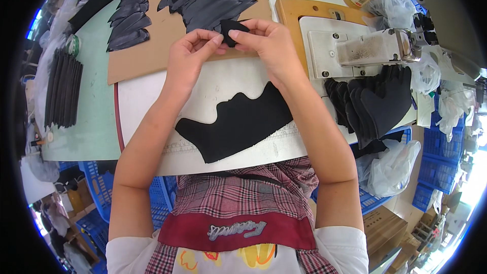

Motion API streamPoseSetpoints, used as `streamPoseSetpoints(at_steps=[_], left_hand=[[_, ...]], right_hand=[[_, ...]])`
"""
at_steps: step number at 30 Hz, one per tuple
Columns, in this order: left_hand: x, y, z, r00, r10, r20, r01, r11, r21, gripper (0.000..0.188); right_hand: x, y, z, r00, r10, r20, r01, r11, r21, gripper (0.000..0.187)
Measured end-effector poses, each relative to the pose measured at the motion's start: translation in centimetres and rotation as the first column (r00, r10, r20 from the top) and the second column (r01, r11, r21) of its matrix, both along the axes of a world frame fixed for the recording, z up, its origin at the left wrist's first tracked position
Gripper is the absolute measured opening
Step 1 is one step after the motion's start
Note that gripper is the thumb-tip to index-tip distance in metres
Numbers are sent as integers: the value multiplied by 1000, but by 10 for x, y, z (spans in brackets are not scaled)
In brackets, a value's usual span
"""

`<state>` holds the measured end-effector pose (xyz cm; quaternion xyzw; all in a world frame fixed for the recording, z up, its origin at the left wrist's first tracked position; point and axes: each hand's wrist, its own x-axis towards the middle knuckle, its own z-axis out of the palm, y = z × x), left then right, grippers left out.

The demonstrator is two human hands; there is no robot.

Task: The person repeatedly picks up small black fabric pieces and aligns them with a larger black fabric piece on a white work surface. They smooth the pieces into place and then move the assembled unit to a pile on the right side of the table. The process is repeated multiple times throughout the clip.

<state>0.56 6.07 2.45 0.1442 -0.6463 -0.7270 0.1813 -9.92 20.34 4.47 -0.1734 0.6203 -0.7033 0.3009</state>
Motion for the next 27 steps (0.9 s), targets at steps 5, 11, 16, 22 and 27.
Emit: streamPoseSetpoints(at_steps=[5,11,16,22,27], left_hand=[[10,-21,7,997,-14,73,17,999,-33,23],[68,-81,28,993,66,-94,-49,984,171,15],[131,-99,44,981,191,-44,-185,977,110,10],[163,-94,44,973,229,-16,-228,972,54,5],[153,-57,58,987,156,-40,-148,977,155,4]], right_hand=[[-37,16,15,993,-106,-48,102,991,-92,18],[-124,51,45,931,-339,-137,274,895,-352,21],[-108,24,56,544,-215,-811,377,926,7,31],[-7,-45,-2,132,458,-879,443,766,466,36],[1,-31,8,372,431,-822,262,801,539,34]])
